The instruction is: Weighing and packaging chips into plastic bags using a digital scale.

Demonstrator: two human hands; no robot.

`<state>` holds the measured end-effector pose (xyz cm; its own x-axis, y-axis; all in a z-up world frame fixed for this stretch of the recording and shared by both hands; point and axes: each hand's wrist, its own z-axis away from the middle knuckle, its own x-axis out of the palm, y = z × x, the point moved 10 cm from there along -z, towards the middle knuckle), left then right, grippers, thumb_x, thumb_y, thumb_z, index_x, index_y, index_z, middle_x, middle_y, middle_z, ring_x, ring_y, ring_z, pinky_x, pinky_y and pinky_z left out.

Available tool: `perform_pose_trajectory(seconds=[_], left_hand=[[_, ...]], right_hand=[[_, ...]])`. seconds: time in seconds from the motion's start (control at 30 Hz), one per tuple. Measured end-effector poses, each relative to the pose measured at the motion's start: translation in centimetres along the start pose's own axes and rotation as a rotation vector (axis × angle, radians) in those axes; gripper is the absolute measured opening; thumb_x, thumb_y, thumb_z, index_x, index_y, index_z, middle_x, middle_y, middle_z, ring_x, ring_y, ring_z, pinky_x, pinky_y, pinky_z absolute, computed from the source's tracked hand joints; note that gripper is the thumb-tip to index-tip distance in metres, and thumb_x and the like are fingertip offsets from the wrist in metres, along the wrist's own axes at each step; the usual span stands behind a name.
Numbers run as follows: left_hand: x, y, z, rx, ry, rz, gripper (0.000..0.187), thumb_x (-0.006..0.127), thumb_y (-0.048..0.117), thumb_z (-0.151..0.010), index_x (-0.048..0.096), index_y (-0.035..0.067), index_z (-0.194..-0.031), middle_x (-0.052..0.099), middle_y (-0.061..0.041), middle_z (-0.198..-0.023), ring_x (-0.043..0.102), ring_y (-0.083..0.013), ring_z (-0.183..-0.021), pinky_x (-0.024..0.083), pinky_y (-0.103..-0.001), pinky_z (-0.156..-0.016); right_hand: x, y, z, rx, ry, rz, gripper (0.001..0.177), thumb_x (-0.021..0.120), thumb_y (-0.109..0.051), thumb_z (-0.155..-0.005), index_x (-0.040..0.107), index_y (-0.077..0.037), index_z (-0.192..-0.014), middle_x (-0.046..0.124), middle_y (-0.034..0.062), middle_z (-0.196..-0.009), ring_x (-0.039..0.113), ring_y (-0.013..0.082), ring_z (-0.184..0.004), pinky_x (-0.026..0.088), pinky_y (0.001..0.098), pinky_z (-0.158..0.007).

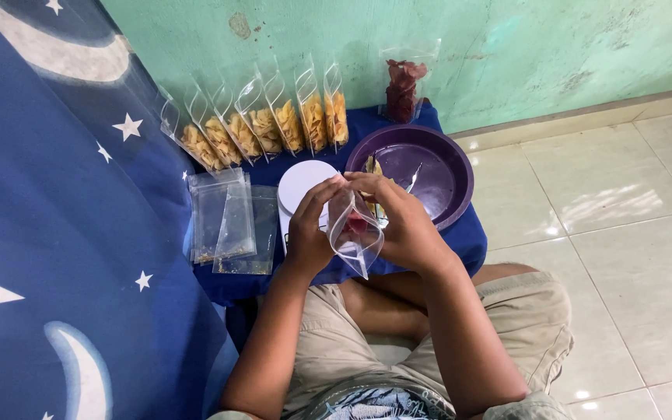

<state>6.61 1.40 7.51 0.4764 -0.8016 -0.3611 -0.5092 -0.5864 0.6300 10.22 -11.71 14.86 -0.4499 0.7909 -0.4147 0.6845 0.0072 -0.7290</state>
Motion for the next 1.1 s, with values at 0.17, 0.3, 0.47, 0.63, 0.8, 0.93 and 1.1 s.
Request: perform_pose_trajectory(seconds=[0.17, 0.3, 0.47, 0.63, 0.8, 0.93, 1.1], left_hand=[[-0.3, 0.4, -0.2, 0.001, 0.001, 0.002, 0.077, 0.082, 0.05, -0.077, 0.058, 0.005, -0.134, 0.06, -0.021, -0.134, 0.059, -0.0427, -0.128, 0.048, -0.052, -0.108], [-0.9, -0.1, 0.0, 0.011, 0.07, -0.048, 0.07, 0.095, 0.025, -0.073, 0.062, 0.005, -0.132, 0.065, -0.016, -0.129, 0.064, -0.0393, -0.123, 0.05, -0.049, -0.106], [-0.4, 0.4, -0.2, 0.009, 0.069, -0.042, 0.07, 0.094, 0.028, -0.074, 0.061, 0.003, -0.131, 0.065, -0.018, -0.127, 0.064, -0.041, -0.121, 0.05, -0.05, -0.105], [-0.4, 0.4, 0.1, -0.013, 0.08, -0.049, 0.091, 0.062, 0.076, -0.077, 0.061, 0.004, -0.133, 0.065, -0.015, -0.128, 0.065, -0.0361, -0.121, 0.051, -0.047, -0.105], [-0.1, -0.2, 0.8, -0.057, 0.122, -0.063, 0.099, 0.095, 0.047, -0.064, 0.055, 0.005, -0.143, 0.062, -0.018, -0.13, 0.063, -0.0391, -0.119, 0.05, -0.05, -0.103], [-0.1, -2.3, 2.2, -0.207, 0.137, 0.169, 0.094, 0.092, 0.033, -0.071, 0.048, 0.004, -0.149, 0.055, -0.024, -0.14, 0.055, -0.0413, -0.131, 0.043, -0.051, -0.109], [2.1, -5.7, 3.8, -0.529, 0.079, 0.517, 0.1, 0.096, 0.023, -0.068, 0.044, 0.01, -0.153, 0.055, -0.016, -0.137, 0.061, -0.0347, -0.126, 0.053, -0.045, -0.102]], right_hand=[[-0.3, -0.9, -0.3, -0.006, 0.007, -0.042, 0.066, 0.09, -0.008, -0.071, 0.059, -0.003, -0.129, 0.066, 0.0236, -0.125, 0.064, 0.0504, -0.116, 0.058, 0.0575, -0.089], [0.8, -0.1, 0.0, -0.003, -0.082, -0.058, 0.088, 0.092, -0.009, -0.066, 0.049, 0.001, -0.142, 0.057, 0.0329, -0.136, 0.056, 0.0585, -0.121, 0.053, 0.0655, -0.094], [0.6, 0.3, 0.1, 0.028, -0.061, -0.081, 0.079, 0.089, -0.009, -0.07, 0.052, 0.0, -0.139, 0.06, 0.0292, -0.133, 0.059, 0.0556, -0.12, 0.054, 0.0633, -0.093], [0.0, 1.1, 0.5, 0.036, 0.034, -0.051, 0.081, 0.093, -0.016, -0.07, 0.054, -0.002, -0.14, 0.064, 0.0271, -0.128, 0.061, 0.0523, -0.118, 0.054, 0.0645, -0.091], [-0.7, 2.8, 0.9, 0.141, 0.151, -0.21, 0.061, 0.082, -0.02, -0.086, 0.059, -0.005, -0.141, 0.073, 0.0194, -0.117, 0.072, 0.0354, -0.11, 0.06, 0.048, -0.088], [-1.1, 4.6, 1.5, 0.2, 0.212, -0.372, 0.061, 0.068, -0.015, -0.096, 0.046, -0.007, -0.153, 0.071, 0.0166, -0.124, 0.059, 0.0187, -0.114, 0.056, 0.0447, -0.097], [-0.2, 5.0, 1.4, 0.227, 0.19, -0.498, 0.062, 0.058, -0.02, -0.104, 0.034, -0.011, -0.16, 0.062, 0.0194, -0.141, 0.055, 0.0253, -0.128, 0.045, 0.0493, -0.109]])
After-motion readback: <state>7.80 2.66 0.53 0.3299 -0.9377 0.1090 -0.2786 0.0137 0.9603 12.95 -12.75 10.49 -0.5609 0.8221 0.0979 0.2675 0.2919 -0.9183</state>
